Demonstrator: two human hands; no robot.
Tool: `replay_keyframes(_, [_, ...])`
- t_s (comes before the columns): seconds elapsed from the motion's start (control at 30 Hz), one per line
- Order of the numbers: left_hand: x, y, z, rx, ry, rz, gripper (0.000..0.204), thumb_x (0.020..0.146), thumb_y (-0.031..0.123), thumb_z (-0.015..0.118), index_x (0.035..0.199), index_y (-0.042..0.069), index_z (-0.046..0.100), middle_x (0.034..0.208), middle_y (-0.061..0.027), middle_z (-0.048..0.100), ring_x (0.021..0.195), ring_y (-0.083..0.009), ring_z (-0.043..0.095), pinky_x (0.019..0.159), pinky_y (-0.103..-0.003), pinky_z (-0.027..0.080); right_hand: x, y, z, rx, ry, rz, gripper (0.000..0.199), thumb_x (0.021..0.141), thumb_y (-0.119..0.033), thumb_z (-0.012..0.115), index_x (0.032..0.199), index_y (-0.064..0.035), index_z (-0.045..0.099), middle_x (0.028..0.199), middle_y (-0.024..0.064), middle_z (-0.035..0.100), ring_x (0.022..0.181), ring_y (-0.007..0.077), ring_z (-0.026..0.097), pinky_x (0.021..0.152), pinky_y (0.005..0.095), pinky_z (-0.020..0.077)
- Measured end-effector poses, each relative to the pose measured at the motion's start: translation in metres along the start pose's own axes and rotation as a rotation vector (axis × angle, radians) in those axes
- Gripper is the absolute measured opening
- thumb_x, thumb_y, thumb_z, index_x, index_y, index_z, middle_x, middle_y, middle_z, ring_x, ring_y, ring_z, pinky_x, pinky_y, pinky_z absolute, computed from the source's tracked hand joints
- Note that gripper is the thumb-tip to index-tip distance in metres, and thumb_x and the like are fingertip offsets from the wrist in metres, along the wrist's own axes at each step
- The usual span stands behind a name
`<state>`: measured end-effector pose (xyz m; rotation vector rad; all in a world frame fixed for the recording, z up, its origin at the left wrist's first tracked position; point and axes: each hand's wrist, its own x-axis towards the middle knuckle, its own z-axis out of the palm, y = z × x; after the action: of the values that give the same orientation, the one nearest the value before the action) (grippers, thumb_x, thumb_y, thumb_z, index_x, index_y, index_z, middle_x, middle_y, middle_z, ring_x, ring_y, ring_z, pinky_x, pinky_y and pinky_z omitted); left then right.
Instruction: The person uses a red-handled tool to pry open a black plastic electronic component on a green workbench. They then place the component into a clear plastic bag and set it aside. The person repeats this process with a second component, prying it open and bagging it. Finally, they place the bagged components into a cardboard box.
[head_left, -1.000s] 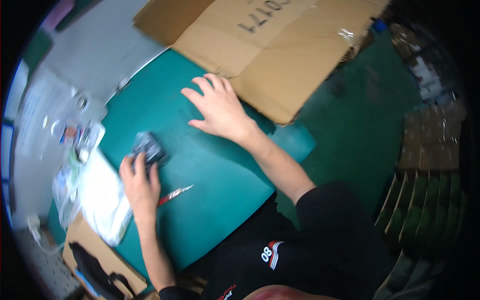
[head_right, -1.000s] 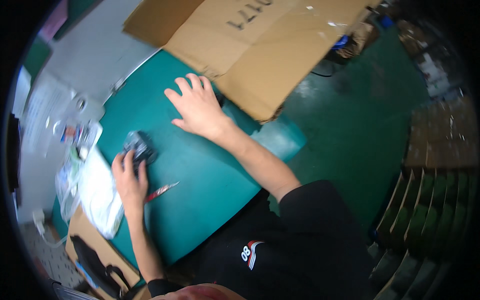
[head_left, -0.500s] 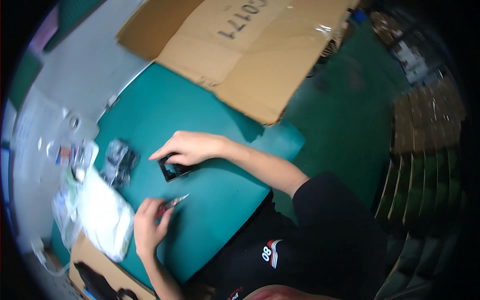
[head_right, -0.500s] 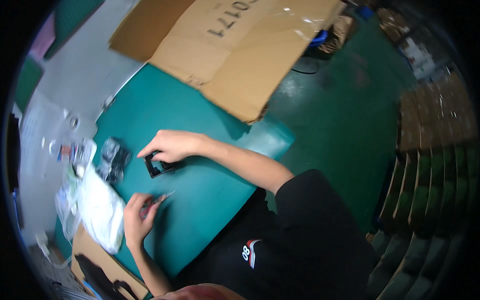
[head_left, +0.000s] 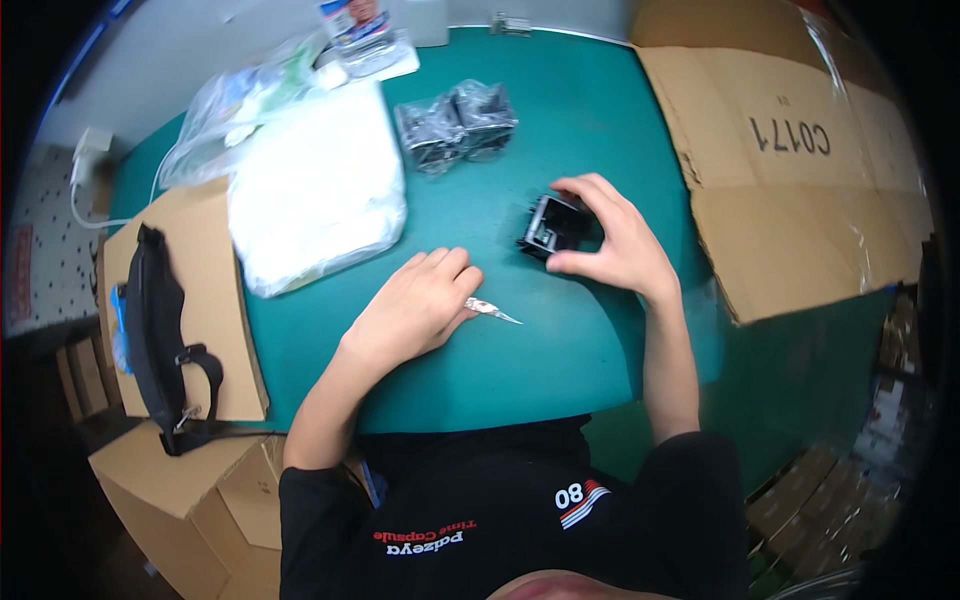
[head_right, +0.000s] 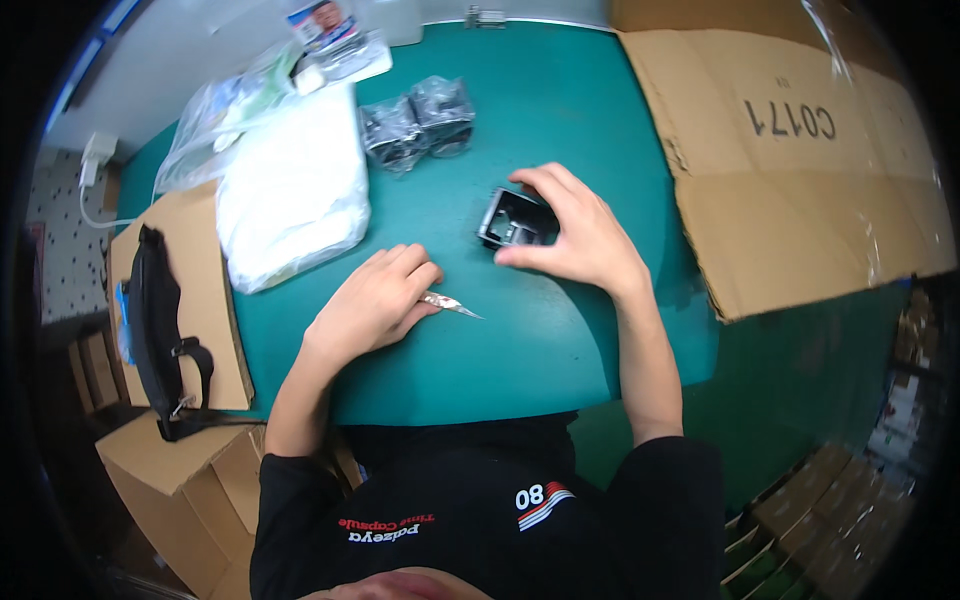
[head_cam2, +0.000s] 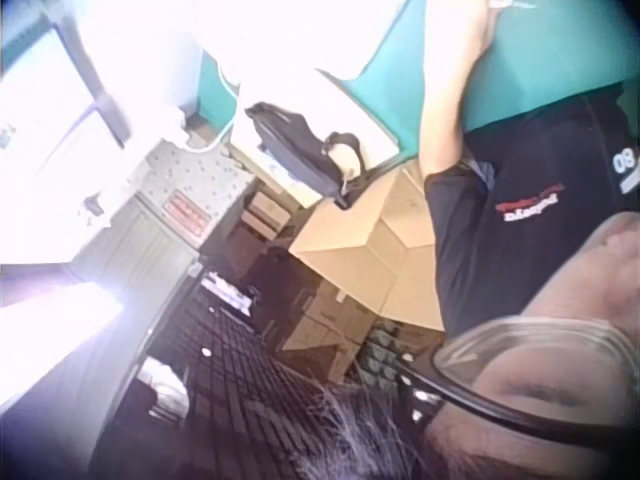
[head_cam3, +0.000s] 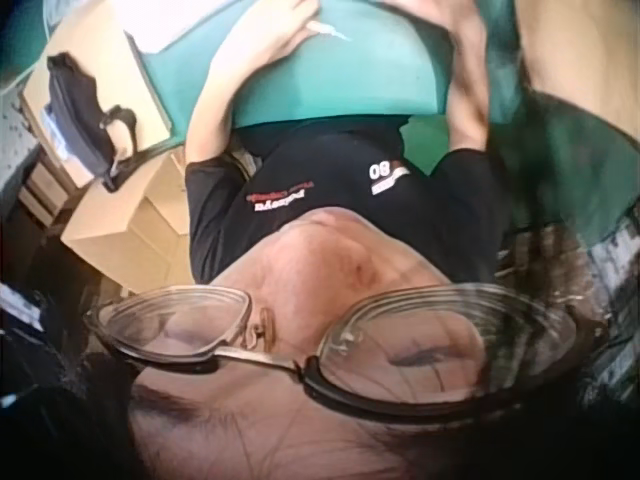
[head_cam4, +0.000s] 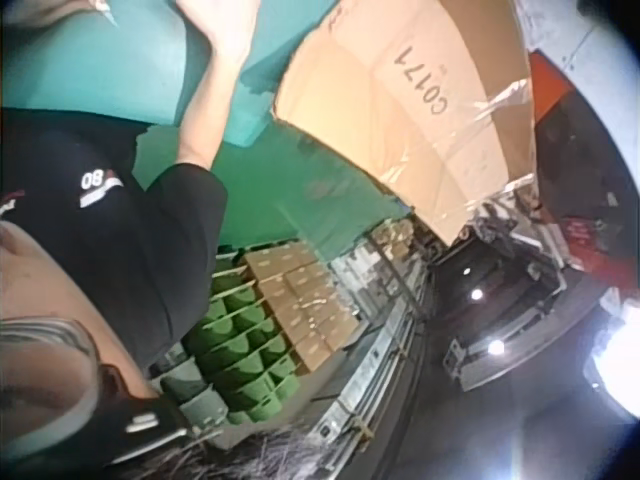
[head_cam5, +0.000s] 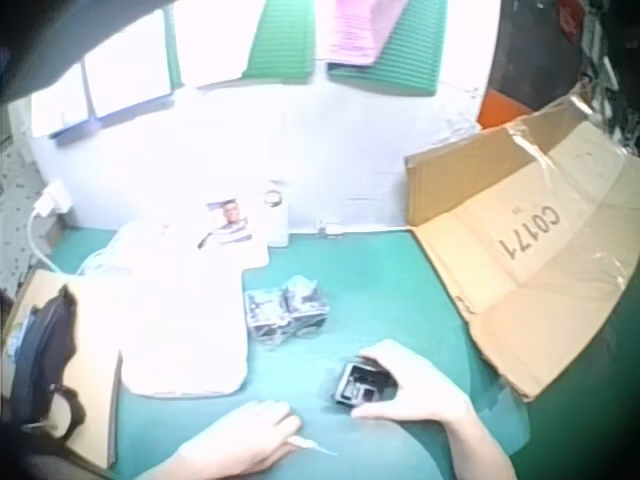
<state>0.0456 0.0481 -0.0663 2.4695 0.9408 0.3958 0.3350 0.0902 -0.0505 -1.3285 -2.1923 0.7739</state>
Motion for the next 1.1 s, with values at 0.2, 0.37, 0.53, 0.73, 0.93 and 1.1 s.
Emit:
replay_keyframes(0.2, [-0.007, -0.008, 0.002, -0.07, -0.034, 0.018, 0.019, 0.09, 0.009, 0.071, 0.101, 0.002, 0.057, 0.096, -0.0134, 0.057, 0.093, -0.0314, 0.062, 0.082, -0.043, 0.051, 0.004, -0.008, 0.015, -0.005, -0.039, -0.028, 0.068, 0.072, -0.023, 0.09, 0.129, -0.0029, 0.06, 0.121, 0.0144, 0.063, 0.109, 0.0343, 0.065, 0.093, 0.041, 0.0538])
replay_keyframes(0.37, [-0.006, -0.006, -0.029, -0.444, -0.051, -0.236, 0.013, 0.095, -0.001, 0.062, 0.106, 0.0, 0.056, 0.093, -0.0169, 0.064, 0.084, -0.0337, 0.068, 0.071, -0.042, 0.053, 0.005, -0.01, 0.018, 0.164, -0.077, -0.075, 0.069, 0.069, -0.011, 0.088, 0.131, -0.0026, 0.06, 0.126, 0.0152, 0.063, 0.114, 0.0331, 0.064, 0.098, 0.0406, 0.052])
replay_keyframes(0.53, [0.002, 0.0, -0.016, -0.12, 0.34, -0.151, 0.018, 0.096, 0.002, 0.064, 0.114, 0.0, 0.063, 0.09, -0.0139, 0.063, 0.082, -0.0297, 0.068, 0.068, -0.04, 0.052, 0.006, -0.011, 0.036, 0.212, -0.042, -0.17, 0.069, 0.07, -0.016, 0.089, 0.132, -0.0035, 0.061, 0.131, 0.0154, 0.058, 0.12, 0.0333, 0.061, 0.102, 0.0412, 0.0508])
replay_keyframes(0.73, [0.003, 0.006, -0.007, 0.056, 0.354, -0.162, 0.016, 0.092, 0.009, 0.073, 0.107, 0.006, 0.069, 0.083, -0.0097, 0.059, 0.07, -0.0285, 0.063, 0.062, -0.041, 0.05, 0.005, -0.012, 0.045, 0.13, 0.066, -0.221, 0.074, 0.067, -0.033, 0.095, 0.127, -0.0036, 0.063, 0.13, 0.0154, 0.057, 0.115, 0.035, 0.062, 0.096, 0.0434, 0.0538])
replay_keyframes(0.93, [0.0, 0.008, -0.011, 0.131, 0.334, -0.132, 0.018, 0.09, 0.023, 0.076, 0.1, 0.012, 0.069, 0.077, -0.0039, 0.053, 0.059, -0.022, 0.058, 0.053, -0.037, 0.048, 0.003, -0.015, 0.048, 0.076, 0.141, -0.243, 0.078, 0.063, -0.031, 0.097, 0.128, -0.0012, 0.065, 0.129, 0.0151, 0.059, 0.115, 0.032, 0.062, 0.095, 0.0405, 0.0548])
replay_keyframes(1.1, [-0.001, 0.012, -0.009, 0.125, 0.328, -0.146, 0.018, 0.09, 0.027, 0.076, 0.096, 0.011, 0.071, 0.075, -0.0036, 0.052, 0.061, -0.0209, 0.06, 0.052, -0.036, 0.047, 0.003, -0.014, 0.049, 0.036, 0.159, -0.263, 0.082, 0.062, -0.035, 0.097, 0.13, -0.0014, 0.065, 0.129, 0.0153, 0.06, 0.115, 0.0321, 0.062, 0.095, 0.0402, 0.0549])
